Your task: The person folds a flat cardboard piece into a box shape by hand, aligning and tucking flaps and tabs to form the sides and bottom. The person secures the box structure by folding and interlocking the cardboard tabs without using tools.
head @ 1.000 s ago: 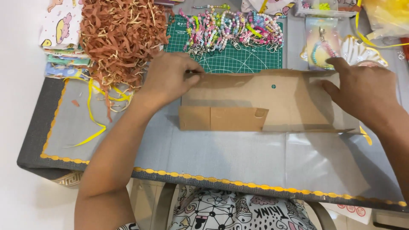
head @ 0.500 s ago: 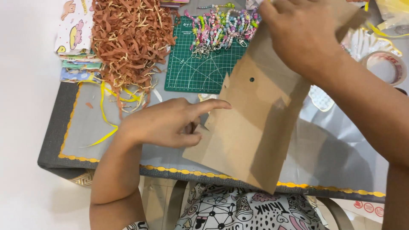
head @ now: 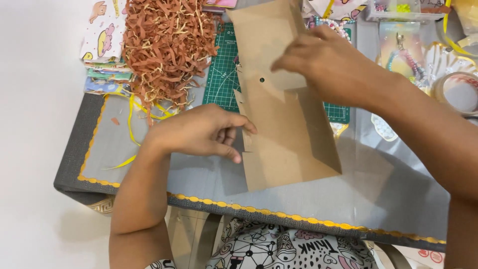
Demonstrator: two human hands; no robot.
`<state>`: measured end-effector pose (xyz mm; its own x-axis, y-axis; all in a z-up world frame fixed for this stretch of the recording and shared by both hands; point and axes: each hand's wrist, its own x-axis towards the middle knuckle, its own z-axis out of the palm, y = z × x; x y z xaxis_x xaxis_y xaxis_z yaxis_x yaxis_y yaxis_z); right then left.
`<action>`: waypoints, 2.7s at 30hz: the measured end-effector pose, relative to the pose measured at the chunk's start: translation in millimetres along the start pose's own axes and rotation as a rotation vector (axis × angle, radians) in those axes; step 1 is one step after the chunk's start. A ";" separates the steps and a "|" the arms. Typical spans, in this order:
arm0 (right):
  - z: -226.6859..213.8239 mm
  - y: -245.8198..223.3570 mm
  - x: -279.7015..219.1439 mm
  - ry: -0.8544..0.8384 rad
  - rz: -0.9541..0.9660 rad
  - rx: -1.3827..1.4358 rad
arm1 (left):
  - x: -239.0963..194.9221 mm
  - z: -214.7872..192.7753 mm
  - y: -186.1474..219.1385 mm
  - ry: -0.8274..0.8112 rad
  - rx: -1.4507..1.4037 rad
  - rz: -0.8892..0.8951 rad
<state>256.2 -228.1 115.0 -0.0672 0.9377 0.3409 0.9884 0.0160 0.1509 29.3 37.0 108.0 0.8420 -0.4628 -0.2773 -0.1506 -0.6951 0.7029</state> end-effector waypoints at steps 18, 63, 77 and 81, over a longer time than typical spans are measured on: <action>-58.1 -79.5 -155.9 -0.299 0.232 -0.568 | 46.9 31.2 -2.2 0.606 0.509 0.399; -4.2 -130.0 -128.5 0.169 0.092 -0.472 | 46.4 42.0 16.6 0.448 0.197 0.216; -4.9 -105.7 -117.6 0.208 0.213 -0.346 | 70.2 63.9 7.7 0.795 0.174 0.295; 0.9 -116.5 -107.8 0.240 0.224 -0.183 | 77.9 74.6 15.2 0.830 0.159 0.301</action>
<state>148.5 -330.7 59.9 0.0962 0.8023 0.5891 0.9429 -0.2630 0.2042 54.0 -50.7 48.2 0.8498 -0.1339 0.5099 -0.4432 -0.7051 0.5535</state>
